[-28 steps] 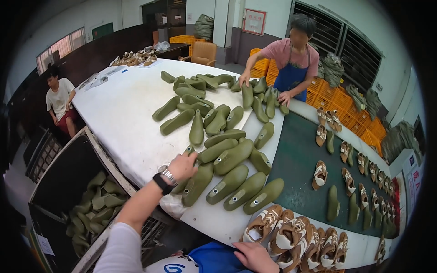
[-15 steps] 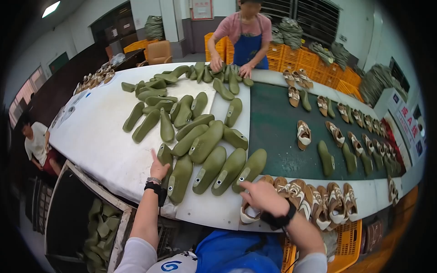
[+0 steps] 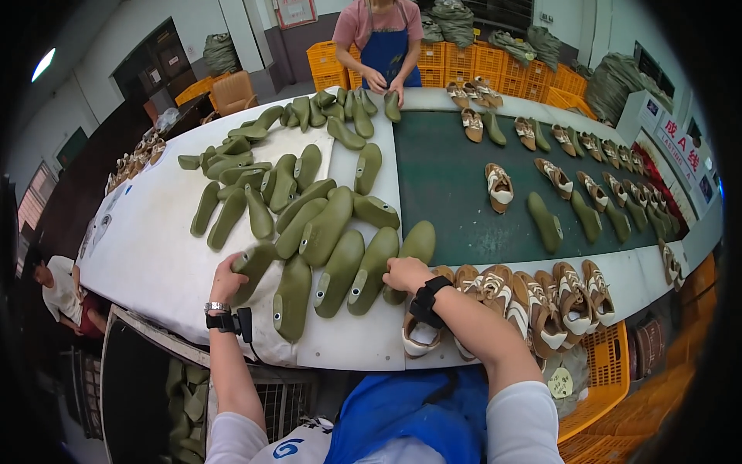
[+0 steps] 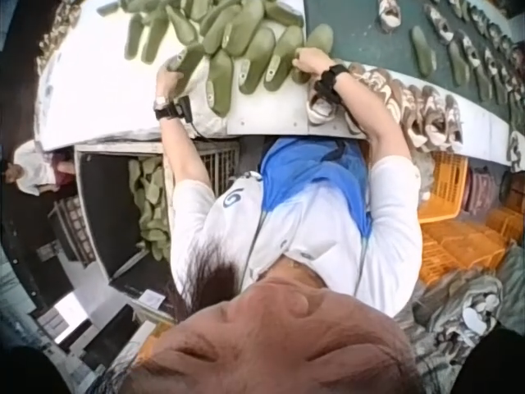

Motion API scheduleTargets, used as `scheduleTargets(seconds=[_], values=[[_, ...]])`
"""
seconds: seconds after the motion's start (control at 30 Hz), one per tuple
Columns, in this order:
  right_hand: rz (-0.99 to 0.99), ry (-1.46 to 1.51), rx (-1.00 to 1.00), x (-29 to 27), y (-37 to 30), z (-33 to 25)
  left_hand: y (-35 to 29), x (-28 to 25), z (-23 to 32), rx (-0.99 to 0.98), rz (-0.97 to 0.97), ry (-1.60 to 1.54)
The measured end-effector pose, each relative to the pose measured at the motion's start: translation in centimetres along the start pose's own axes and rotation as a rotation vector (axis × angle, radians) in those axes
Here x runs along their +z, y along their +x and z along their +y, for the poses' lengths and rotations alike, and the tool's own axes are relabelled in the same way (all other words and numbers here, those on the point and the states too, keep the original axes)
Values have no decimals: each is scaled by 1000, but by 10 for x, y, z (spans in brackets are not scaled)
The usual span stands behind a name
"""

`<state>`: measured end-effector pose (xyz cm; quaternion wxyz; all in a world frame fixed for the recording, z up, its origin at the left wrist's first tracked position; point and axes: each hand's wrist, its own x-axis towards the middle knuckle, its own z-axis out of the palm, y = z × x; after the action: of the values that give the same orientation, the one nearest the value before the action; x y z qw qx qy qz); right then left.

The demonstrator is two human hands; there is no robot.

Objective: Sorting shoe lasts and assembling components on a factory workbench.

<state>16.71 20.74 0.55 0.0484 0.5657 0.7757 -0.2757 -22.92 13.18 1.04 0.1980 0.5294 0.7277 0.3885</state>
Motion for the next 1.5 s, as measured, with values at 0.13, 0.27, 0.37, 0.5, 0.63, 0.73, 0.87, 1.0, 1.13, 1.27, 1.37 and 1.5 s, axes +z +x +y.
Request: scheduleTargets(seconds=[0.13, 0.27, 0.37, 0.5, 0.63, 0.73, 0.87, 1.0, 1.13, 1.27, 1.37, 1.5], values=[[-14, -16, -28, 1, 0, -1, -7, 5, -17, -25, -84, 79], [23, 20, -61, 5, 12, 18, 9, 14, -27, -136, -64, -18], [102, 508, -77, -14, 31, 60, 32, 22, -44, -189, -72, -68], [46, 964, 52, -68, 25, 62, 31, -17, -144, 371, 17, 714], [122, 1005, 55, -96, 48, 111, 45, 8, -143, 39, -8, 508], [349, 272, 41, -109, 59, 140, 38, 45, -84, -1, 30, 517], [118, -143, 100, -95, 90, 175, 28, 36, -97, -48, -31, 619], [18, -87, 215, -55, 105, 199, 19, 36, -91, -55, -24, 615], [-35, -182, 143, -64, 102, 210, 27, 42, -87, -102, -36, 630], [133, -228, -2, -105, 75, 212, 45, 46, -83, -105, -55, 653], [101, -122, -200, -137, 5, 170, 44, 34, -88, -43, -37, 633], [-199, -169, -380, -118, -127, 98, 11, 3, -28, -394, -130, 251]])
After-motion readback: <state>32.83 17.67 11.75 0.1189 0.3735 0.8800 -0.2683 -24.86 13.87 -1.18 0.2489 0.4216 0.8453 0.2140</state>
